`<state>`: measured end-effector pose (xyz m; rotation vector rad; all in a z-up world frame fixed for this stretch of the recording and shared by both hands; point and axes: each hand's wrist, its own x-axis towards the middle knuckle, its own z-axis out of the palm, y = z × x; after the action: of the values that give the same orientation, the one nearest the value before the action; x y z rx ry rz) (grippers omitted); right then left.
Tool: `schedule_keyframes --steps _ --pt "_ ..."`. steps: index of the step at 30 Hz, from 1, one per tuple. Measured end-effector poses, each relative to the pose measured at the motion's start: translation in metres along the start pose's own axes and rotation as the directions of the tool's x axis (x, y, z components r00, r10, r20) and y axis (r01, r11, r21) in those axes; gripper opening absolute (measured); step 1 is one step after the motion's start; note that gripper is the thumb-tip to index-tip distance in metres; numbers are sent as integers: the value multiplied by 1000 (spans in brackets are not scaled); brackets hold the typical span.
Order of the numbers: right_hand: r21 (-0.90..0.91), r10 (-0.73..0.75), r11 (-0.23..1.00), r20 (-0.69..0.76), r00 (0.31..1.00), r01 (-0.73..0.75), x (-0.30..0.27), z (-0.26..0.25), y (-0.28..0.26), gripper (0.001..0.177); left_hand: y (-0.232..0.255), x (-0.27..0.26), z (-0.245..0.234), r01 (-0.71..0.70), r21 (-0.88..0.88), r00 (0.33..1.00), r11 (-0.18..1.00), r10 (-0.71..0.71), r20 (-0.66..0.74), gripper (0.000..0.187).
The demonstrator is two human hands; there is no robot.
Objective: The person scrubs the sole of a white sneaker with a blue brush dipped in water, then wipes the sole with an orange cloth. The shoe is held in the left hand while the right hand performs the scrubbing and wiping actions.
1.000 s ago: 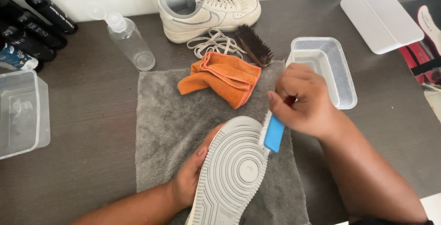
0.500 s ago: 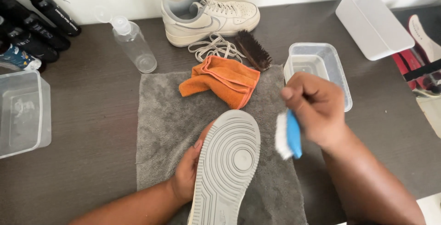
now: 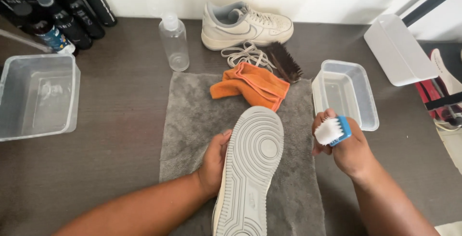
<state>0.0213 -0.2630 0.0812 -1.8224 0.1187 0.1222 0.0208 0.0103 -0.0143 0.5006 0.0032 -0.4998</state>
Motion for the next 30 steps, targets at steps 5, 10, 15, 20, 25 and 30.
schedule_keyframes --steps 5,10,15,20,25,30 --pt "-62 69 996 -10 998 -69 -20 -13 42 30 -4 4 -12 -72 123 996 990 65 57 33" --pt "399 33 915 77 996 -61 -33 -18 86 44 -7 8 -19 32 -4 999 999 -32 18 28" --pt "-326 -23 942 -298 954 -79 -46 12 43 24 -59 46 -118 245 -79 958 966 -254 -137 48" --pt "-948 -566 316 -155 809 40 -40 15 58 31 -13 17 -29 246 -69 960 967 -253 -121 50" --pt "-992 -683 -101 16 730 -72 -34 25 67 48 -25 26 -53 250 -72 959 966 -257 -118 49" --pt "-995 -307 -60 -52 950 -74 -41 44 42 66 -27 30 -56 255 -68 958 965 -261 -116 51"
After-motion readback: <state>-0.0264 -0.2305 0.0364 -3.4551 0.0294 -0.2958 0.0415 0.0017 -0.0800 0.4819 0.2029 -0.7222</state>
